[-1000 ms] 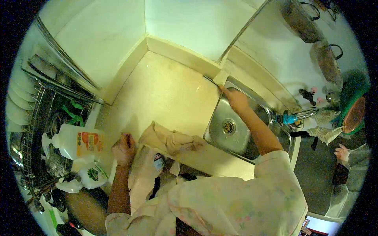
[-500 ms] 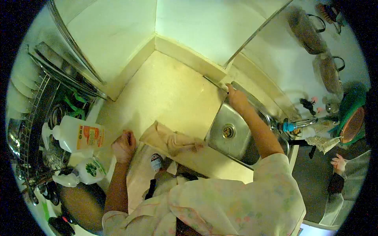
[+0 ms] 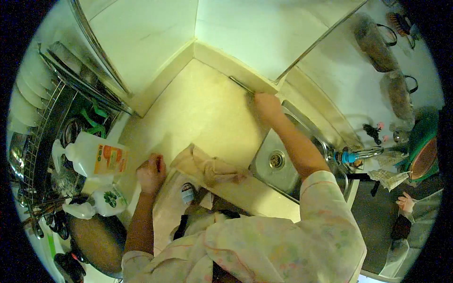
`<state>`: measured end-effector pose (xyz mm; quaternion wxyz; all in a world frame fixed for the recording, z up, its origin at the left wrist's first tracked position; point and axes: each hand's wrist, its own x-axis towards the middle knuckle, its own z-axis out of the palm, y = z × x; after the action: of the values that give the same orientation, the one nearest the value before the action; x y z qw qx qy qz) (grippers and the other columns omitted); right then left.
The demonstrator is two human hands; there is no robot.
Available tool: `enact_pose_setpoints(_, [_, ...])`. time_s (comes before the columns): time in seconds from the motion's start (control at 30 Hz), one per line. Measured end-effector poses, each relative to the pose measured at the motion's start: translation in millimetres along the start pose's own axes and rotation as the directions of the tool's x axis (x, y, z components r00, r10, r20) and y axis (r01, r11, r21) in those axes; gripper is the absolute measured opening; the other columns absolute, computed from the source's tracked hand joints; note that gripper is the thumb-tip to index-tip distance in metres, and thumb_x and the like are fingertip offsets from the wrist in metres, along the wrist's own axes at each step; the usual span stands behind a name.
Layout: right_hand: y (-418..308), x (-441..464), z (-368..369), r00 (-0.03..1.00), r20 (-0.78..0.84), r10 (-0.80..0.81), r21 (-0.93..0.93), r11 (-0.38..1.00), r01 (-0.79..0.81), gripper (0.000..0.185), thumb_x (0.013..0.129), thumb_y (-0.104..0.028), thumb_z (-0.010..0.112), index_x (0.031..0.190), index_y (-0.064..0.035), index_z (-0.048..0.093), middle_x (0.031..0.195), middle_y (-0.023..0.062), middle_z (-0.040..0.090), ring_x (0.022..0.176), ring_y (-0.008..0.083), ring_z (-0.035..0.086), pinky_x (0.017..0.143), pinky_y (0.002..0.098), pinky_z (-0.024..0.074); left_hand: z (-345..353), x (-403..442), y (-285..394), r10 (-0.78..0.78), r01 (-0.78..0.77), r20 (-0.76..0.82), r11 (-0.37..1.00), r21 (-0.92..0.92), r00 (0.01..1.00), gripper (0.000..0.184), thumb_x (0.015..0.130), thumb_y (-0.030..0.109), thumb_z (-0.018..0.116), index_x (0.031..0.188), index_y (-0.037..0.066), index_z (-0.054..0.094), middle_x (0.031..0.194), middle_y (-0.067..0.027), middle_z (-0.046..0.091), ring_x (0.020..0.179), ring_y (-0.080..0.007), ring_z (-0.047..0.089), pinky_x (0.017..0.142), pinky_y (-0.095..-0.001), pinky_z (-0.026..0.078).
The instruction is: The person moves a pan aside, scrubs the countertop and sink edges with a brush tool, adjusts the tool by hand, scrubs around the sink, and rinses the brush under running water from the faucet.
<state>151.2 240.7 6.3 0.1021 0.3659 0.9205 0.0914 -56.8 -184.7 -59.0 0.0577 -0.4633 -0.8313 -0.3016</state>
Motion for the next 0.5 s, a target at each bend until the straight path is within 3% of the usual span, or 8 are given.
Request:
enact_pose_setpoints(0.03, [11.1,-6.4,-3.4,0.996,0.085,0.029,-0.021,0.999,-0.027,0.023,0.091,-0.015,0.052,0.104,-0.0037,0.068,0.091,0.0199,0.071,0.085,0.039,0.07,0.075,0.0508,0.0558,-2.4,-1.0,0.4,-0.005,0.005,0.006,1.0,0.021,1.0,0.01,0.086,0.015,0.068,0.093,0.012,0.061,0.064,-0.0109,0.063,0.056,-0.0304,0.063,0.054,-0.0431,0.052])
enact_pose_setpoints(0.1, [53.2,-36.2,9.0,0.999,0.019,0.032,0.018,0.999,-0.032,0.024,0.092,-0.017,0.052,0.104,-0.005,0.068,0.092,0.0204,0.071,0.085,0.0394,0.07,0.075,0.0511,0.0557,-4.8,1.3,4.4,-0.022,0.021,0.005,0.998,0.054,1.0,0.011,0.086,0.016,0.068,0.094,0.012,0.061,0.065,-0.0109,0.063,0.057,-0.0306,0.064,0.054,-0.0431,0.052])
enact_pose_setpoints(0.13, [76.7,-63.1,26.1,0.991,-0.132,0.01,0.08,0.997,0.0,0.023,0.093,-0.018,0.052,0.104,-0.0057,0.068,0.093,0.0207,0.071,0.086,0.0395,0.07,0.075,0.0514,0.0555,-5.9,3.4,5.6,-0.018,0.018,0.005,0.999,0.05,1.0,0.011,0.086,0.016,0.068,0.094,0.012,0.061,0.065,-0.0109,0.063,0.057,-0.0307,0.064,0.054,-0.0431,0.052])
enact_pose_setpoints(0.2, [90.8,-86.4,13.5,0.993,0.069,0.096,0.043,0.994,-0.099,0.024,0.093,-0.018,0.051,0.106,-0.0061,0.068,0.093,0.0212,0.071,0.086,0.0396,0.07,0.076,0.051,0.0553,-7.1,5.3,7.5,-0.014,0.014,0.009,0.999,0.044,1.0,0.011,0.087,0.017,0.068,0.094,0.013,0.061,0.065,-0.0108,0.064,0.058,-0.0311,0.065,0.054,-0.0431,0.052])
enact_pose_setpoints(0.27, [90.0,-85.8,12.9,0.992,0.099,0.073,0.048,0.996,-0.078,0.025,0.093,-0.017,0.051,0.108,-0.0058,0.068,0.093,0.0217,0.07,0.087,0.0395,0.069,0.075,0.0505,0.0554,-2.3,2.4,5.4,-0.066,0.06,0.066,0.994,0.086,0.996,0.011,0.086,0.018,0.067,0.094,0.013,0.061,0.066,-0.0107,0.064,0.058,-0.0317,0.065,0.054,-0.0436,0.052])
enact_pose_setpoints(0.37, [38.2,-21.9,13.3,0.997,-0.014,-0.07,0.032,0.997,0.07,0.026,0.092,-0.015,0.051,0.107,-0.0036,0.069,0.094,0.0225,0.07,0.087,0.0393,0.069,0.073,0.0497,0.0559,-9.2,8.4,10.7,-0.103,0.091,0.114,0.99,0.111,0.988,0.011,0.087,0.018,0.067,0.094,0.014,0.062,0.066,-0.0107,0.064,0.058,-0.0324,0.065,0.054,-0.0445,0.052])
enact_pose_setpoints(0.4, [8.2,8.6,-0.1,0.996,0.035,-0.078,-0.039,0.996,0.079,0.025,0.091,-0.012,0.051,0.105,-0.0024,0.07,0.094,0.0228,0.07,0.086,0.0393,0.069,0.073,0.0496,0.056,-12.4,10.9,14.2,-0.113,0.099,0.122,0.989,0.113,0.986,0.011,0.087,0.019,0.067,0.094,0.014,0.062,0.066,-0.0107,0.064,0.058,-0.0326,0.065,0.054,-0.0449,0.053])
enact_pose_setpoints(0.5, [-36.7,55.6,-9.4,0.999,-0.036,-0.041,0.137,0.99,0.046,0.022,0.088,-0.011,0.053,0.099,0.0,0.07,0.093,0.0229,0.07,0.085,0.0396,0.069,0.073,0.0508,0.0553,-17.4,11.5,16.7,-0.052,0.044,0.071,0.994,0.103,0.996,0.011,0.086,0.018,0.067,0.094,0.014,0.061,0.068,-0.0113,0.064,0.058,-0.0329,0.065,0.054,-0.0457,0.052])
